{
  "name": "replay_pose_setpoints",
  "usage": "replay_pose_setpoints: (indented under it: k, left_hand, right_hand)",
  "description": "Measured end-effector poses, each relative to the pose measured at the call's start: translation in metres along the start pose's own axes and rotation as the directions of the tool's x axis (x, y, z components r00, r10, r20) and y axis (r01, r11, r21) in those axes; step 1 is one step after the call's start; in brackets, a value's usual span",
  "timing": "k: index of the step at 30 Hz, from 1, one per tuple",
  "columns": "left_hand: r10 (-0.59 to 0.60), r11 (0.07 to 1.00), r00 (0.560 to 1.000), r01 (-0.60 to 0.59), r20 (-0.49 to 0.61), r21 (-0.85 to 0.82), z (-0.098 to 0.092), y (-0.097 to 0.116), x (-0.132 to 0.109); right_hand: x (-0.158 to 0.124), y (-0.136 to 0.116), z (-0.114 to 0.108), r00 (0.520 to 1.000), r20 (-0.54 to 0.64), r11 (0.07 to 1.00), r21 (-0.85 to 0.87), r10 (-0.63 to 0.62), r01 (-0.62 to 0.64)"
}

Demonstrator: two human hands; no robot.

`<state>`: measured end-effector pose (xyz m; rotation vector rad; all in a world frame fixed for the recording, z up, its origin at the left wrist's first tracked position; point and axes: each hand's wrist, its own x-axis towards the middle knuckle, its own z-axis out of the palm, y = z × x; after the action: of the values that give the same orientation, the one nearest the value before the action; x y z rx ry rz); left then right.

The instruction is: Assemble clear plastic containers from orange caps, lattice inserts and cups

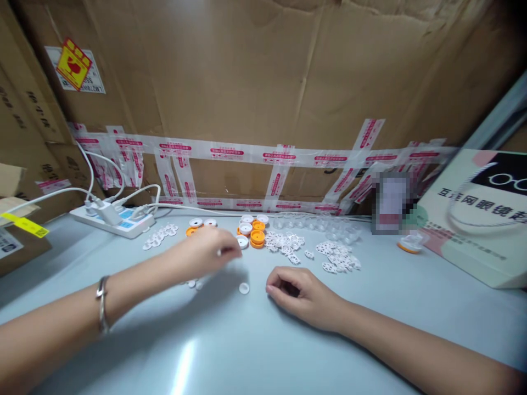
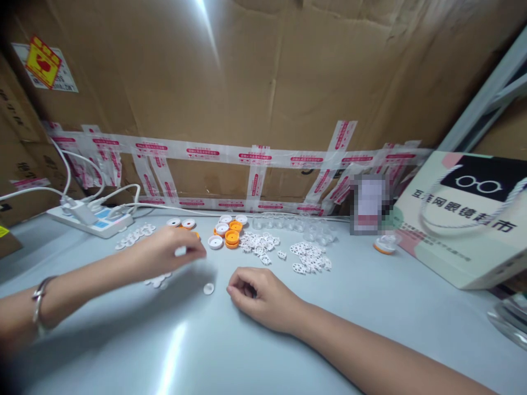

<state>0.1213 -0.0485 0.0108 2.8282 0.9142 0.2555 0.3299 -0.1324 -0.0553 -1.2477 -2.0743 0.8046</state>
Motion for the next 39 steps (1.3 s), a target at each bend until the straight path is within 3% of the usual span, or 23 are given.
replay_pose_setpoints:
  k: [2, 5, 9, 19, 22, 25, 28, 31, 33, 39]
  left_hand:
    - [-0.159, 0.986, 0.979, 0.165, -0.13, 0.034, -0.011, -0.028, 0.004]
    - [-0.347, 0.926, 0.92, 0.367, -0.185, 0.09, -0.02, -0.069, 0.006]
    - [-0.391, 0.91, 0.912, 0.403, -0.121, 0.099, -0.016, -0.097, 0.005]
    - [-0.42, 0.899, 0.904, 0.427, -0.084, 0.099, -0.004, -0.117, 0.012]
    - [-0.417, 0.9, 0.897, 0.43, -0.143, 0.074, -0.004, -0.108, 0.012]
    - [-0.346, 0.936, 0.918, 0.352, -0.195, -0.009, -0.001, -0.079, 0.011]
    - [-0.028, 0.97, 0.983, -0.017, -0.179, -0.243, 0.006, -0.039, 0.007]
    - [0.277, 0.901, 0.957, -0.291, -0.091, -0.32, 0.014, -0.009, 0.002]
    - [0.358, 0.876, 0.933, -0.345, -0.025, -0.337, 0.018, -0.001, -0.001]
    - [0.382, 0.89, 0.922, -0.347, 0.068, -0.295, 0.026, -0.007, -0.002]
  right_hand:
    - [0.0, -0.001, 0.0, 1.0, -0.002, 1.0, -0.002, -0.002, 0.002]
    - [0.001, -0.002, -0.001, 1.0, 0.005, 1.0, -0.003, 0.005, -0.005]
    - [0.001, -0.001, -0.002, 1.0, 0.01, 1.0, 0.003, 0.01, -0.01]
    - [0.001, -0.001, -0.001, 1.0, 0.003, 1.0, 0.013, 0.015, -0.015]
    - [0.0, -0.001, -0.002, 1.0, 0.006, 1.0, 0.016, 0.018, -0.018]
    - [0.0, 0.0, -0.002, 1.0, 0.005, 1.0, 0.016, 0.012, -0.012]
    - [0.0, 0.002, -0.002, 1.0, -0.005, 1.0, 0.019, 0.003, -0.003]
    - [0.0, 0.003, -0.002, 1.0, -0.011, 1.0, 0.019, -0.016, 0.016]
    - [0.0, 0.003, -0.001, 1.0, -0.011, 0.999, 0.02, -0.026, 0.027]
    - [0.001, 0.002, -0.002, 1.0, -0.014, 1.0, 0.021, -0.022, 0.022]
